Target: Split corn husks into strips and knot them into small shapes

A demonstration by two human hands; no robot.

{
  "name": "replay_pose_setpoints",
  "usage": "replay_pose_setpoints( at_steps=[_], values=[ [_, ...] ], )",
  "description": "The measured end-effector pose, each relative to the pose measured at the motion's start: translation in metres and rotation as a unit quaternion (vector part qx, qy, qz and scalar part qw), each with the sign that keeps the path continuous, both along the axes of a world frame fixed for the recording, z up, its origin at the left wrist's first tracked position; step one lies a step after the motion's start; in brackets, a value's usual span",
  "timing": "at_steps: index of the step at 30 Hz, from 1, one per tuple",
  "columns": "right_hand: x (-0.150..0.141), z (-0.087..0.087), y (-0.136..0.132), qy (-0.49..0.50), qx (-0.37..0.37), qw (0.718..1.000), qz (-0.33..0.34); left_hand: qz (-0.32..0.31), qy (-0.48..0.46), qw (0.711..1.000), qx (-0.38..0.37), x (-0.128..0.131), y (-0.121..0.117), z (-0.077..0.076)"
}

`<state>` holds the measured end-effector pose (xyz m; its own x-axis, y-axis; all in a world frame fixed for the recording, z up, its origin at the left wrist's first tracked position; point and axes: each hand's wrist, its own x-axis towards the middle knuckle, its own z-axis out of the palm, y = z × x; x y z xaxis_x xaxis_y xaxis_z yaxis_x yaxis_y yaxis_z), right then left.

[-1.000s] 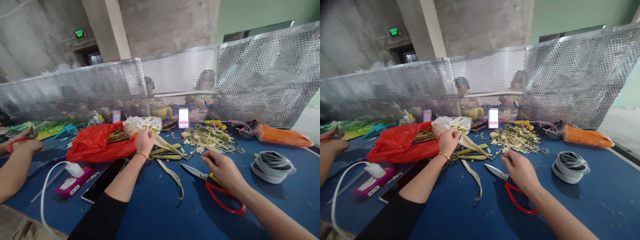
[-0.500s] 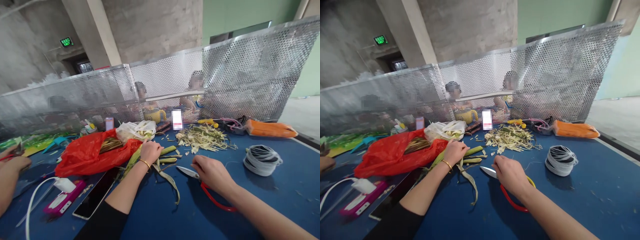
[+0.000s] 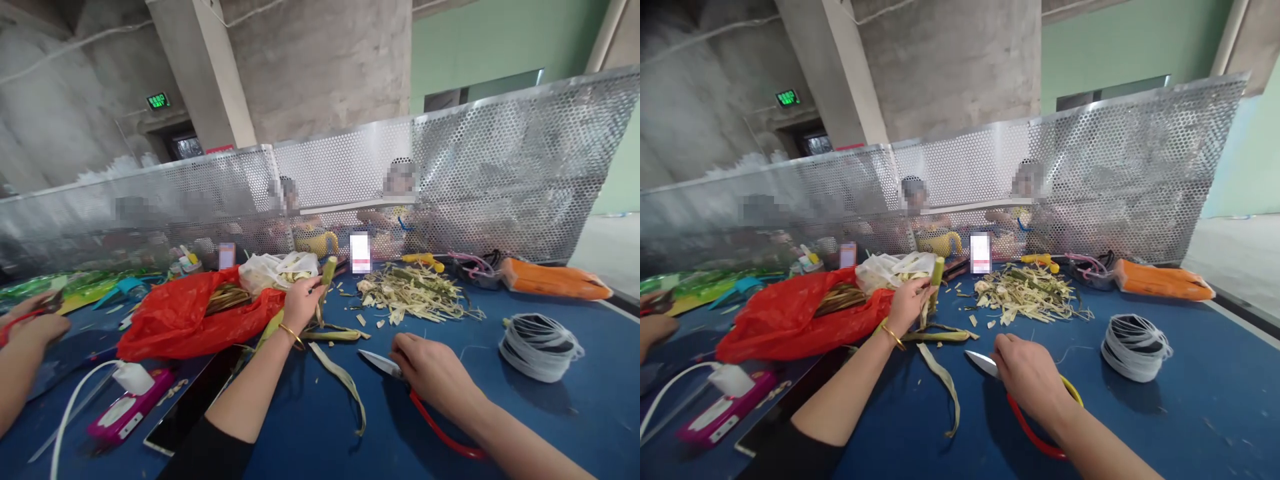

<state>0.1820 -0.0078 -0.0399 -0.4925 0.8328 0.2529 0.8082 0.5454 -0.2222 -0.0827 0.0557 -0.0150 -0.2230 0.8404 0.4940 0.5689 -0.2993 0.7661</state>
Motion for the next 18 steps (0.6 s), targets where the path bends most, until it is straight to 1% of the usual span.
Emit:
replay_pose_setpoints(
  at_steps=[1,2,4,5,7,8,9,11,12,13,14,15,16,17,18],
  values=[
    [0.0,-0.001,0.0,-0.001,-0.002,1.0,0.001,0.001,-0.046,0.999,0.001,-0.002,0.003,0.001],
    [0.0,-0.002,0.001,-0.005,-0.003,1.0,0.001,0.008,-0.072,0.997,0.006,-0.005,0.005,0.003],
    [0.001,-0.003,0.001,-0.013,-0.001,1.0,0.003,0.027,-0.136,0.99,0.035,-0.009,0.008,0.007],
    [0.001,-0.004,0.001,-0.016,0.0,1.0,0.004,0.035,-0.182,0.981,0.059,-0.011,0.008,0.011],
    [0.001,-0.006,0.002,-0.02,0.006,1.0,0.004,0.048,-0.271,0.954,0.12,-0.014,0.006,0.021],
    [0.002,-0.006,0.002,-0.02,0.009,1.0,0.0,0.053,-0.301,0.94,0.15,-0.014,0.004,0.026],
    [0.002,-0.006,0.003,-0.02,0.012,1.0,-0.009,0.062,-0.311,0.932,0.175,-0.015,0.001,0.032],
    [0.003,-0.006,0.004,-0.016,0.015,0.999,-0.029,0.103,-0.273,0.931,0.217,-0.017,-0.007,0.043],
    [0.003,-0.005,0.004,-0.013,0.014,0.999,-0.037,0.138,-0.229,0.935,0.234,-0.018,-0.011,0.048],
    [0.003,-0.005,0.004,-0.009,0.013,0.999,-0.043,0.187,-0.17,0.934,0.252,-0.021,-0.016,0.051],
    [0.003,-0.005,0.005,-0.005,0.011,0.999,-0.045,0.224,-0.093,0.936,0.256,-0.023,-0.02,0.053],
    [0.004,-0.005,0.005,-0.002,0.01,0.999,-0.045,0.243,-0.02,0.936,0.254,-0.026,-0.023,0.054],
    [0.004,-0.005,0.005,0.0,0.008,0.999,-0.044,0.258,0.032,0.935,0.243,-0.028,-0.025,0.055],
    [0.004,-0.005,0.005,0.002,0.008,0.999,-0.044,0.264,0.064,0.938,0.218,-0.03,-0.025,0.055],
    [0.004,-0.006,0.005,0.004,0.008,0.999,-0.042,0.259,0.069,0.944,0.193,-0.03,-0.025,0.056]
  ],
)
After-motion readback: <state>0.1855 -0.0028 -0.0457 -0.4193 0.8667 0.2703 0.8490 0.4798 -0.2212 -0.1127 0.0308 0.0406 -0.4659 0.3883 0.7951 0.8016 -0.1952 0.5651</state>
